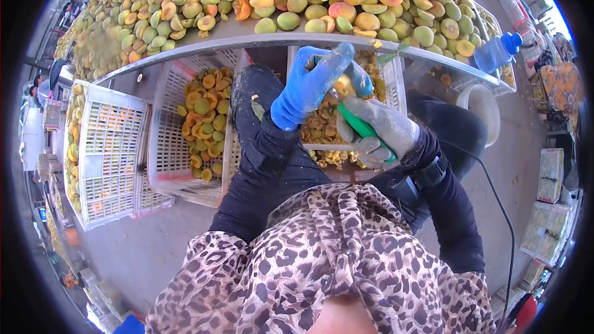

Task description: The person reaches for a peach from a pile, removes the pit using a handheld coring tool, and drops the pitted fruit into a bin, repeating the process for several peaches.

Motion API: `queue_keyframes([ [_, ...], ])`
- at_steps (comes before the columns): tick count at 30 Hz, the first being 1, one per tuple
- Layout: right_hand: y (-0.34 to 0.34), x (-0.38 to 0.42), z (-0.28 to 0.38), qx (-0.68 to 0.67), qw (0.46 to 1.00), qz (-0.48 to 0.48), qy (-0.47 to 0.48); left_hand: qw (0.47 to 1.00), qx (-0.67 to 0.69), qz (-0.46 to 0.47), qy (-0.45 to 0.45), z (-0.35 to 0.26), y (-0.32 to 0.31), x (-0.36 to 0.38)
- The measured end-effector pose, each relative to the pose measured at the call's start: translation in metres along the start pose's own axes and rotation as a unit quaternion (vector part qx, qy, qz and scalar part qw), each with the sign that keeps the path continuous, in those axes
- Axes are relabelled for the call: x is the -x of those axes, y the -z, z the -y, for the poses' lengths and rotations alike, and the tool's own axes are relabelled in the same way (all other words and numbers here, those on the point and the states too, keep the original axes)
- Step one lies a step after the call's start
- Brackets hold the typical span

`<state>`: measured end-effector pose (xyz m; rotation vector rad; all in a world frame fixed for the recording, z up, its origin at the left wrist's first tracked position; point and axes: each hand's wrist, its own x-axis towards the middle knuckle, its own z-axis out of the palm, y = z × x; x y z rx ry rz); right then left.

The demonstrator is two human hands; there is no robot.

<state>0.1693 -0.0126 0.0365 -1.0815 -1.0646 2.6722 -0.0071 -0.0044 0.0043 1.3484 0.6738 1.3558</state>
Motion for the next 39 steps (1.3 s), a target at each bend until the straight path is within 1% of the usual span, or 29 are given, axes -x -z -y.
queue_keyframes([
  [1, 0.003, -0.002, -0.007, -0.004, 1.000, -0.002, 0.001, 0.999, 0.034, 0.007, 0.010, 0.000, -0.001, 0.000],
  [2, 0.007, -0.006, -0.014, -0.097, 0.993, 0.072, 0.012, 0.999, 0.034, 0.007, 0.010, 0.005, -0.006, 0.001],
  [3, 0.009, -0.011, -0.020, -0.188, 0.971, 0.146, 0.022, 0.993, 0.093, -0.056, -0.051, 0.014, -0.013, 0.001],
  [4, 0.008, -0.016, -0.027, -0.187, 0.971, 0.147, 0.022, 0.975, 0.151, -0.118, -0.110, 0.022, -0.017, 0.002],
  [5, 0.005, -0.021, -0.032, -0.227, 0.954, 0.189, 0.050, 0.932, 0.308, -0.191, -0.021, 0.027, -0.017, 0.002],
  [6, 0.003, -0.024, -0.036, -0.266, 0.933, 0.230, 0.077, 0.932, 0.307, -0.192, -0.021, 0.031, -0.015, 0.000],
  [7, 0.003, -0.024, -0.037, -0.287, 0.915, 0.270, 0.091, 0.873, 0.393, -0.290, 0.008, 0.034, -0.012, -0.004],
  [8, 0.003, -0.021, -0.034, -0.288, 0.914, 0.271, 0.089, 0.795, 0.470, -0.382, 0.035, 0.039, -0.009, -0.007],
  [10, 0.007, -0.012, -0.024, -0.235, 0.956, 0.048, 0.169, 0.793, 0.470, -0.386, 0.027, 0.045, 0.007, -0.005],
  [11, 0.021, -0.020, -0.019, -0.018, 0.977, -0.118, 0.177, 0.816, 0.437, -0.377, 0.026, 0.049, 0.012, -0.003],
  [12, 0.033, -0.031, -0.024, -0.020, 0.977, -0.117, 0.176, 0.837, 0.403, -0.369, 0.026, 0.051, 0.013, -0.001],
  [13, 0.042, -0.042, -0.030, 0.048, 0.965, -0.205, 0.157, 0.838, 0.432, -0.333, 0.020, 0.062, 0.016, 0.001],
  [14, 0.051, -0.049, -0.031, 0.117, 0.939, -0.291, 0.139, 0.839, 0.432, -0.330, 0.020, 0.074, 0.015, 0.000],
  [16, 0.030, -0.042, -0.019, 0.130, 0.942, -0.275, 0.140, 0.924, 0.246, -0.291, 0.038, 0.073, -0.005, 0.008],
  [17, 0.023, -0.042, -0.016, 0.123, 0.939, -0.268, 0.178, 0.833, 0.445, -0.317, 0.085, 0.061, -0.013, 0.015],
  [18, 0.021, -0.042, -0.011, 0.117, 0.932, -0.263, 0.220, 0.834, 0.445, -0.315, 0.089, 0.059, -0.017, 0.022],
  [20, 0.022, -0.038, -0.004, 0.134, 0.924, -0.265, 0.240, 0.927, 0.265, -0.221, 0.144, 0.054, -0.021, 0.032],
  [22, 0.026, -0.035, -0.004, 0.225, 0.890, -0.289, 0.270, 0.916, 0.271, -0.258, 0.147, 0.046, -0.016, 0.036],
  [23, 0.041, -0.040, -0.011, 0.301, 0.843, -0.318, 0.311, 0.918, 0.231, -0.271, 0.177, 0.043, -0.009, 0.035],
  [24, 0.057, -0.046, -0.019, 0.303, 0.845, -0.314, 0.309, 0.917, 0.190, -0.285, 0.204, 0.042, -0.003, 0.034],
  [25, 0.070, -0.052, -0.024, 0.503, 0.731, -0.406, 0.218, 0.911, 0.210, -0.302, 0.185, 0.043, 0.002, 0.033],
  [26, 0.080, -0.056, -0.028, 0.666, 0.564, -0.475, 0.116, 0.912, 0.208, -0.304, 0.182, 0.040, 0.001, 0.035],
  [28, 0.074, -0.052, -0.022, 0.656, 0.564, -0.485, 0.130, 0.916, 0.128, -0.343, 0.165, 0.027, -0.003, 0.029],
  [30, 0.057, -0.046, -0.029, 0.606, 0.563, -0.486, 0.281, 0.916, 0.119, -0.342, 0.173, 0.031, -0.006, 0.041],
  [31, 0.050, -0.046, -0.027, 0.606, 0.547, -0.472, 0.333, 0.922, 0.092, -0.333, 0.177, 0.031, -0.008, 0.038],
  [34, 0.033, -0.048, -0.024, 0.618, 0.524, -0.458, 0.367, 0.920, 0.082, -0.344, 0.169, 0.025, -0.022, 0.027],
  [37, 0.031, -0.051, -0.024, 0.676, 0.491, -0.457, 0.307, 0.928, 0.063, -0.341, 0.136, 0.021, -0.026, 0.027],
  [38, 0.031, -0.054, -0.023, 0.694, 0.476, -0.466, 0.274, 0.924, 0.037, -0.340, 0.169, 0.016, -0.028, 0.029],
  [39, 0.036, -0.061, -0.025, 0.716, 0.442, -0.496, 0.215, 0.919, 0.011, -0.340, 0.201, 0.009, -0.031, 0.031],
])
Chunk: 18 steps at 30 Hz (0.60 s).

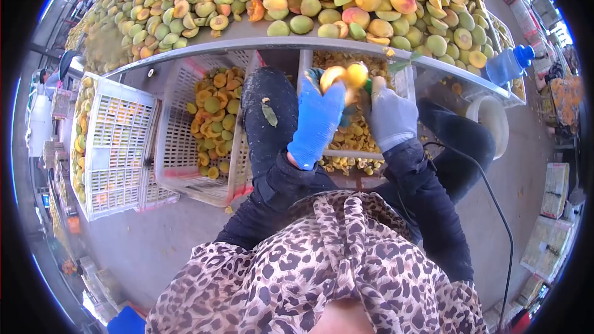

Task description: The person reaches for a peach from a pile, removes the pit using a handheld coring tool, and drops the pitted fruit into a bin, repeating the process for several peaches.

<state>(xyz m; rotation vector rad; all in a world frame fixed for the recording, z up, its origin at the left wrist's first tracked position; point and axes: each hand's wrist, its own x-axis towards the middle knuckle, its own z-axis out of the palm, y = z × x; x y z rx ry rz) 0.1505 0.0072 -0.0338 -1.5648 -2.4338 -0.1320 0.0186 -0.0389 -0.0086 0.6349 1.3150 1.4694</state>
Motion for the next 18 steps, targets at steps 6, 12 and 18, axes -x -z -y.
queue_keyframes([
  [6, -0.052, 0.000, -0.073, -0.016, 0.976, 0.156, -0.150, 0.845, -0.395, -0.198, -0.302, -0.027, 0.071, -0.004],
  [12, -0.062, 0.004, -0.044, -0.071, 0.973, 0.190, -0.109, 0.666, -0.573, -0.241, -0.412, -0.028, 0.129, -0.111],
  [18, -0.066, 0.006, -0.024, -0.148, 0.969, 0.191, -0.047, 0.721, -0.683, -0.093, -0.074, -0.018, 0.086, -0.214],
])
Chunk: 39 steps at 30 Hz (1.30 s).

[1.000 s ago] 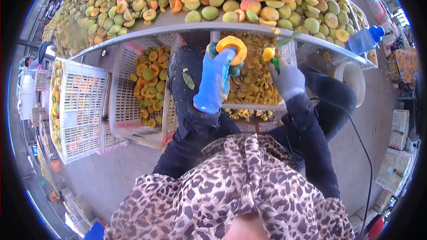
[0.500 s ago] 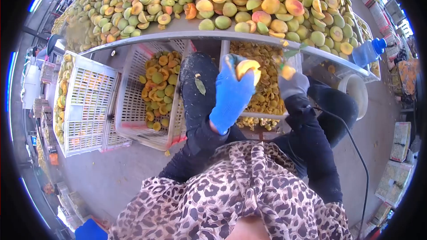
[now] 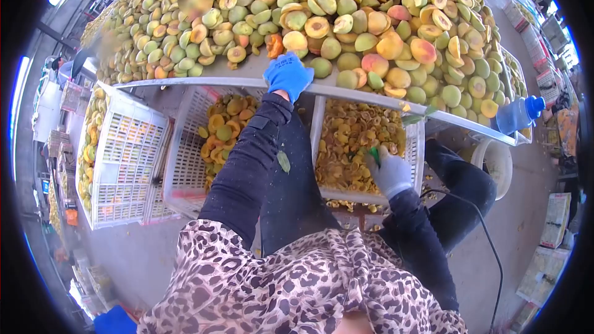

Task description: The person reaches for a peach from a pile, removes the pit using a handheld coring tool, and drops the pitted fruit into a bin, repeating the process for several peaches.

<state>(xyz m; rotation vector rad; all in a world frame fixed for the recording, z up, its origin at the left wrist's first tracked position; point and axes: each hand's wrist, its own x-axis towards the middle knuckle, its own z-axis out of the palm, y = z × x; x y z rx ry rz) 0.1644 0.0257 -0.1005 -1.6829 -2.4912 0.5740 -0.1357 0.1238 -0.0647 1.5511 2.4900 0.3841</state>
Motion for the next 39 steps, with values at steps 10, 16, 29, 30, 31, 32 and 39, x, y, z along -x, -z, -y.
queue_keyframes([
  [10, 0.076, -0.012, 0.055, -0.448, 0.890, -0.012, 0.085, 0.630, 0.764, 0.139, -0.020, -0.011, 0.038, 0.057],
  [16, 0.087, -0.007, 0.085, -0.434, 0.895, -0.038, 0.100, 0.458, 0.880, 0.118, -0.039, -0.069, 0.053, 0.141],
  [29, 0.094, 0.026, 0.064, -0.297, 0.938, -0.110, 0.140, 0.769, 0.582, 0.046, -0.260, -0.065, 0.039, 0.176],
  [30, 0.096, 0.029, 0.066, -0.325, 0.932, -0.087, 0.136, 0.722, 0.656, 0.065, -0.213, -0.066, 0.037, 0.179],
  [31, 0.097, 0.031, 0.068, -0.353, 0.924, -0.062, 0.134, 0.667, 0.722, 0.083, -0.162, -0.068, 0.035, 0.181],
  [32, 0.096, 0.033, 0.070, -0.353, 0.924, -0.061, 0.134, 0.668, 0.722, 0.082, -0.161, -0.072, 0.036, 0.186],
  [39, 0.101, 0.044, 0.078, -0.392, 0.911, -0.010, 0.127, 0.484, 0.874, 0.039, -0.020, -0.092, 0.039, 0.194],
])
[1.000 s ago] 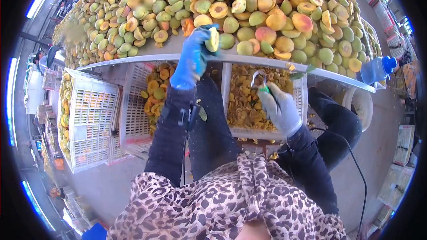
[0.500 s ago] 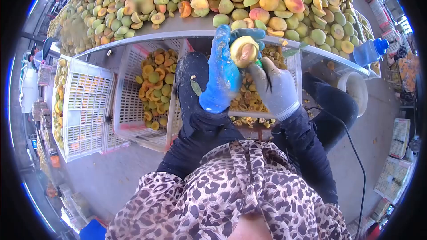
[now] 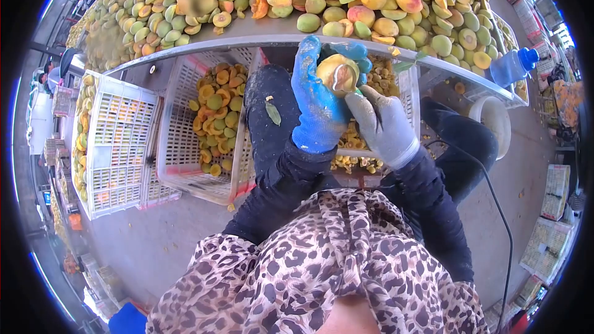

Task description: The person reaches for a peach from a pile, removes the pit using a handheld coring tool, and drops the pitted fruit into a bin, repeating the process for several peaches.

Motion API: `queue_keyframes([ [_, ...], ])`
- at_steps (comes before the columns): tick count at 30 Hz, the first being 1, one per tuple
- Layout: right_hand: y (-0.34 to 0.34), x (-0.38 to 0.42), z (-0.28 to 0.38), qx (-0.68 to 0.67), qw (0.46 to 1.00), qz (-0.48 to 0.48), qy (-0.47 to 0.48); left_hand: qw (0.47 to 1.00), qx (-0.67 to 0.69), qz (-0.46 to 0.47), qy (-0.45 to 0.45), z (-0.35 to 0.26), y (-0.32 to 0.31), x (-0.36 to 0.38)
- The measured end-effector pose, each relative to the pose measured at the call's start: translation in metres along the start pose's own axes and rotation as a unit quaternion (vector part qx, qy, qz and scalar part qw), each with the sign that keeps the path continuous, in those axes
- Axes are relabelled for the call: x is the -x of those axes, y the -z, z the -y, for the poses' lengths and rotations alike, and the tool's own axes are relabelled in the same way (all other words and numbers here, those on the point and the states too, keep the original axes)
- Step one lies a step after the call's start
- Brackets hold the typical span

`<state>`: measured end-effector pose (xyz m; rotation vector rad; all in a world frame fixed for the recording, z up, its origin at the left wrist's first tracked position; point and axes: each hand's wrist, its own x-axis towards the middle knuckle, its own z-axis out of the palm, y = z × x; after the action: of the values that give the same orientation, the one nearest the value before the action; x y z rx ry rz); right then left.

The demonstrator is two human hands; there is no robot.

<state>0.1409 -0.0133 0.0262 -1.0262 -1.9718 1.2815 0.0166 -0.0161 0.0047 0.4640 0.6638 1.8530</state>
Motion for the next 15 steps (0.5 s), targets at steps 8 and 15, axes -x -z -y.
queue_keyframes([
  [8, 0.024, 0.004, 0.012, -0.113, 0.960, 0.174, -0.190, 0.922, -0.128, 0.311, -0.191, 0.015, 0.032, -0.018],
  [15, 0.032, 0.000, 0.003, -0.264, 0.887, 0.218, -0.310, 0.927, -0.297, 0.118, -0.198, 0.039, 0.037, -0.020],
])
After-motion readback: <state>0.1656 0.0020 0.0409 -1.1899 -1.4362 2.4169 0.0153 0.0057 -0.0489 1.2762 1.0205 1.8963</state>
